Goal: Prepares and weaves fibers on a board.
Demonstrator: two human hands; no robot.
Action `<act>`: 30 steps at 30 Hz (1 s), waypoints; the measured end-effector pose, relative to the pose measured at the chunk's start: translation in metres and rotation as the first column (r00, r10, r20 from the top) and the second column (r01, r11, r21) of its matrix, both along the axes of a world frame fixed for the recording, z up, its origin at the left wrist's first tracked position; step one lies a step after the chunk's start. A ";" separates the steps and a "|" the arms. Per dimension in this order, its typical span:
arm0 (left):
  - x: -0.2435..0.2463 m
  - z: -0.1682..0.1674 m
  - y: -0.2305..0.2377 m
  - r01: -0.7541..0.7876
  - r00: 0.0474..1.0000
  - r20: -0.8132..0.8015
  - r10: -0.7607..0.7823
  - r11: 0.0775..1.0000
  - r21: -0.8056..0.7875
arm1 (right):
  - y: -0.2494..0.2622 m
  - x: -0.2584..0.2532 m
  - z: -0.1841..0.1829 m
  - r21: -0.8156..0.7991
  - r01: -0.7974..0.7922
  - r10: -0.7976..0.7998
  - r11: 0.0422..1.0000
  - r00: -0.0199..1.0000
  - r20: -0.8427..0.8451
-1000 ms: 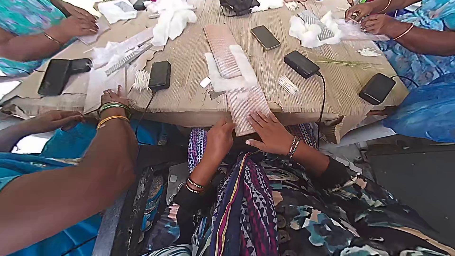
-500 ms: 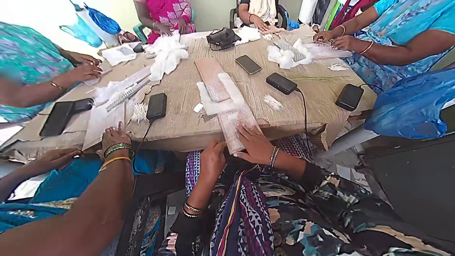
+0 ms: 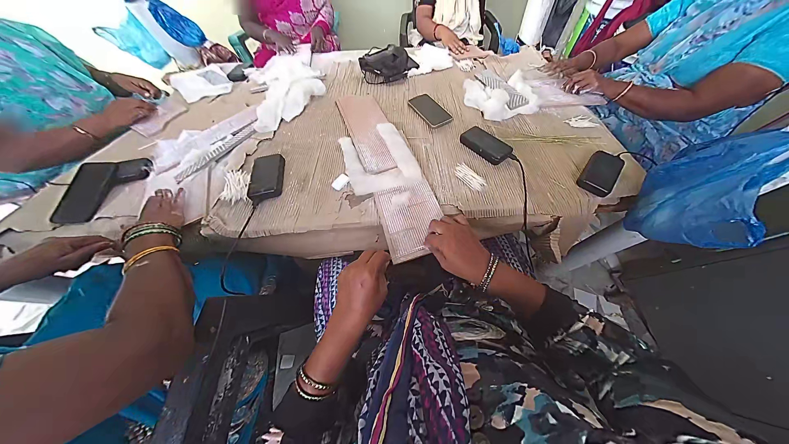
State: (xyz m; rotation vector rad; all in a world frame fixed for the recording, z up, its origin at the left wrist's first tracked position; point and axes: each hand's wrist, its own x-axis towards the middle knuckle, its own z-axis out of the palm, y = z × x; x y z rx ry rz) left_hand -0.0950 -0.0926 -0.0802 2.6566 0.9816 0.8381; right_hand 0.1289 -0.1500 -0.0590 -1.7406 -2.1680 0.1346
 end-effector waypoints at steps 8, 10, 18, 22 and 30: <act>0.019 0.012 0.013 -0.013 0.995 -0.101 0.004 0.996 -0.088 | 0.013 0.017 0.003 0.131 0.016 -0.024 0.991 0.998 0.055; 0.011 0.012 0.023 -0.079 0.992 -0.103 0.066 0.989 -0.123 | 0.024 0.045 0.013 0.092 0.157 -0.161 0.983 0.986 0.045; -0.012 0.010 0.034 -0.176 0.984 -0.035 0.173 0.952 -0.251 | 0.082 0.121 0.018 -0.046 0.553 -0.548 0.832 0.832 0.086; -0.016 0.006 0.041 -0.211 0.969 0.043 0.243 0.907 -0.364 | 0.082 0.101 0.023 0.092 0.492 -0.484 0.866 0.869 -0.099; -0.004 0.007 0.059 -0.070 0.898 0.290 0.331 0.758 -0.649 | 0.110 0.015 -0.006 0.057 -0.027 0.027 0.998 1.000 0.012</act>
